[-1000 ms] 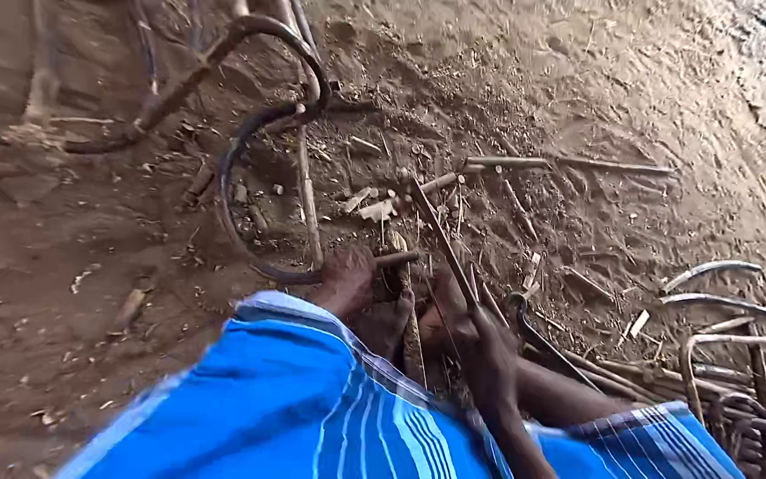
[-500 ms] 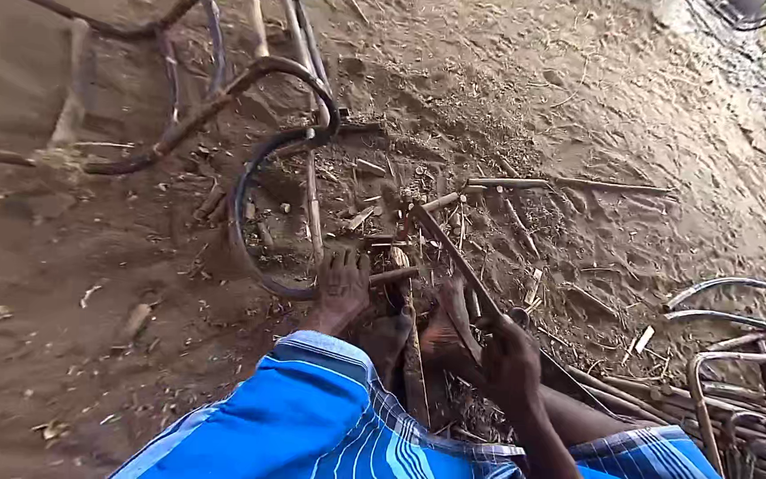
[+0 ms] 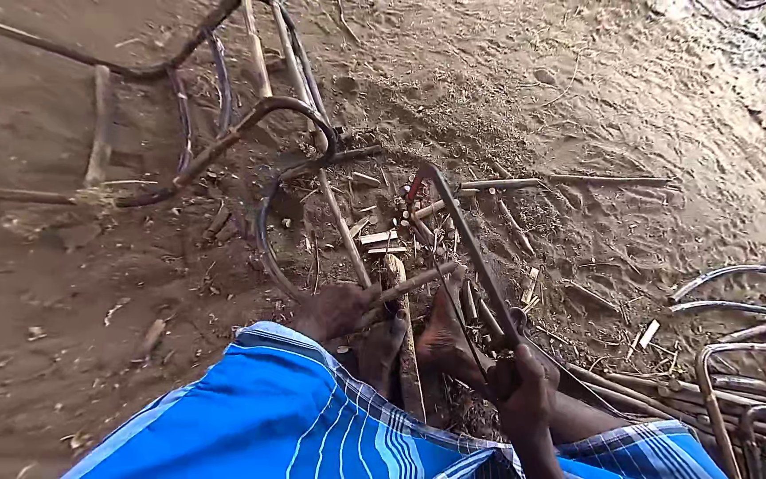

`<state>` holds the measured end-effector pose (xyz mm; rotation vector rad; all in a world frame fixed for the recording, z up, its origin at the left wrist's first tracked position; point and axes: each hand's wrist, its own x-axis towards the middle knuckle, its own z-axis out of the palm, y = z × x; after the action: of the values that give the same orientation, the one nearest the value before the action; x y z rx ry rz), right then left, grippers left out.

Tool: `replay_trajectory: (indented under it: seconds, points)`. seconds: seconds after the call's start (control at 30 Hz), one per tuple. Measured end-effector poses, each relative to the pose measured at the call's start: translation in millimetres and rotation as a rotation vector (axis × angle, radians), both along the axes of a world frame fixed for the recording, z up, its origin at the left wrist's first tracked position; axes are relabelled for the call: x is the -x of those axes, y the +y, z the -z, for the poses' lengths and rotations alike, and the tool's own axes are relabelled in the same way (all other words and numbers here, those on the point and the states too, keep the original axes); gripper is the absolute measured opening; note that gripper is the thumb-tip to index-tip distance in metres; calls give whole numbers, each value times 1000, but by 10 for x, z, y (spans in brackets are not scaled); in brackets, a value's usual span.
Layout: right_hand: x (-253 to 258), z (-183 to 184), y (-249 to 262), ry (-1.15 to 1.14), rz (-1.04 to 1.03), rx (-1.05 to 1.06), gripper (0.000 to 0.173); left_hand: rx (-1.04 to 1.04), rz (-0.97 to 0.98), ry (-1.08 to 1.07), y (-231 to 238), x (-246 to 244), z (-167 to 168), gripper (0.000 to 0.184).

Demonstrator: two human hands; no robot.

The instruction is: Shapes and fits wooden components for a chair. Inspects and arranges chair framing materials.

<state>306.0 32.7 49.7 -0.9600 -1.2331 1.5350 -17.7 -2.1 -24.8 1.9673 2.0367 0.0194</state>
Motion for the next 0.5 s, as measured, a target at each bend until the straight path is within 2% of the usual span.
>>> replay_trajectory:
  seconds: [0.03, 0.1, 0.5]
  points:
    - [51, 30, -4, -28, -7, -9, 50, 164, -46, 8, 94, -39, 19, 30]
    - [86, 95, -59, -98, -16, -19, 52, 282, -115, -35, 191, -84, 74, 29]
    - [-6, 135, -412, -187, -24, 75, 47, 241, -52, -44, 373, 226, 202, 31]
